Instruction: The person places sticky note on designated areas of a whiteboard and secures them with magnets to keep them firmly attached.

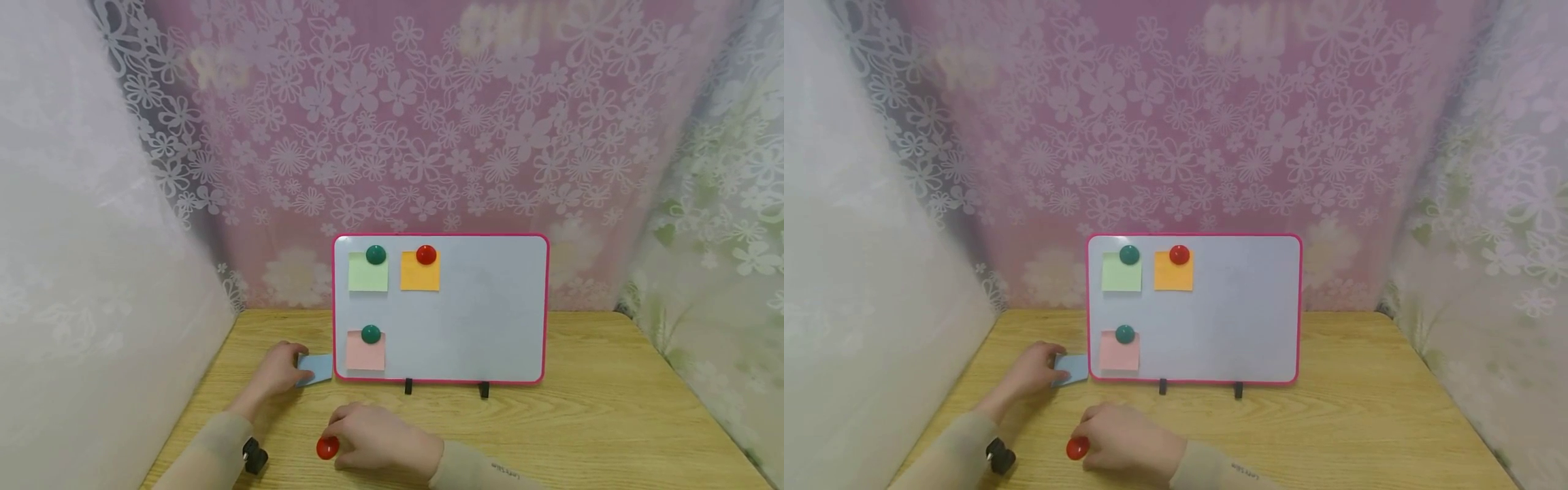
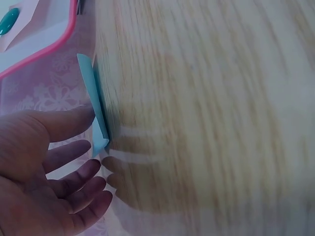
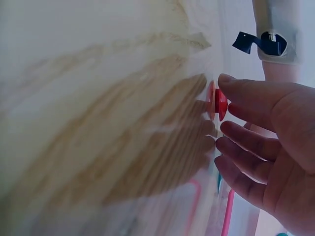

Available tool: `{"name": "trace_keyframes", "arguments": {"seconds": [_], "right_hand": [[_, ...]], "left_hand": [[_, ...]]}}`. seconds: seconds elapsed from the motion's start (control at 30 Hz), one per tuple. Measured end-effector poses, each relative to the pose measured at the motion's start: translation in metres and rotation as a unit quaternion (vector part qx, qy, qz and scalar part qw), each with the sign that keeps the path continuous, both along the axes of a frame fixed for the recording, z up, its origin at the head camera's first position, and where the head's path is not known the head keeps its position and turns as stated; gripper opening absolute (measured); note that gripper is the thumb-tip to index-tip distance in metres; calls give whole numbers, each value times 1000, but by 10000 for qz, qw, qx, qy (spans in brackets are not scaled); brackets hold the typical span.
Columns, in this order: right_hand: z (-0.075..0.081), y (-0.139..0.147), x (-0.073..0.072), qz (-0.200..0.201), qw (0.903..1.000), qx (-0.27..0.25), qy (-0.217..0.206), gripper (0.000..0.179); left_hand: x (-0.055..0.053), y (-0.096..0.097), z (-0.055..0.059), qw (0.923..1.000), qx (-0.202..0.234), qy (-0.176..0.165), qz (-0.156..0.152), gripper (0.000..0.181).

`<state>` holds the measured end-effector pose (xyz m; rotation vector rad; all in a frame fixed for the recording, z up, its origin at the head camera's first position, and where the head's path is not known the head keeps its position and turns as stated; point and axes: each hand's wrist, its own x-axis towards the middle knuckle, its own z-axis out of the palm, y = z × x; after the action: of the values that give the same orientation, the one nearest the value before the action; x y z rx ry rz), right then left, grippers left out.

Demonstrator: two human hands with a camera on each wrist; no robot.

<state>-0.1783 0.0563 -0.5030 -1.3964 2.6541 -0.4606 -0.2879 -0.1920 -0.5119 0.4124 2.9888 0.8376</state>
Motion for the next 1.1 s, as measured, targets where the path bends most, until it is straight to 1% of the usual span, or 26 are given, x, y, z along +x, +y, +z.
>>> {"name": "trace_keyframes", "arguments": {"seconds": [0.1, 0.17, 0.3, 0.43, 0.6, 0.8, 0.93, 1.1], "right_hand": [[-3, -2, 0, -18, 10000, 48, 31, 31], [-5, -4, 0, -22, 9999, 112, 130, 32], [-3, -8, 1, -7, 9993, 222, 314, 34], [-3, -12, 3, -34, 9986, 343, 411, 34], [-6, -18, 2, -78, 9975, 508, 493, 28], [-6, -20, 3, -43, 9965, 461, 691, 19], [-3, -21, 6, -135, 9970, 380, 655, 20], [-1, -22, 7, -331, 9978, 298, 485, 24]], "left_hand": [[-2, 1, 1, 9999, -147, 15, -40, 47], [-3, 2, 1, 9998, -209, 3, -33, 47], [-5, 3, -1, 9996, -265, -109, 71, 48], [-7, 3, -1, 9995, -209, -188, 121, 48], [-5, 4, 1, 9995, -35, -262, 162, 47], [-4, 4, 1, 9993, 70, -305, 218, 46], [-5, 4, 0, 9988, 137, -385, 262, 46], [-5, 5, 0, 9983, 223, -447, 293, 45]]}}
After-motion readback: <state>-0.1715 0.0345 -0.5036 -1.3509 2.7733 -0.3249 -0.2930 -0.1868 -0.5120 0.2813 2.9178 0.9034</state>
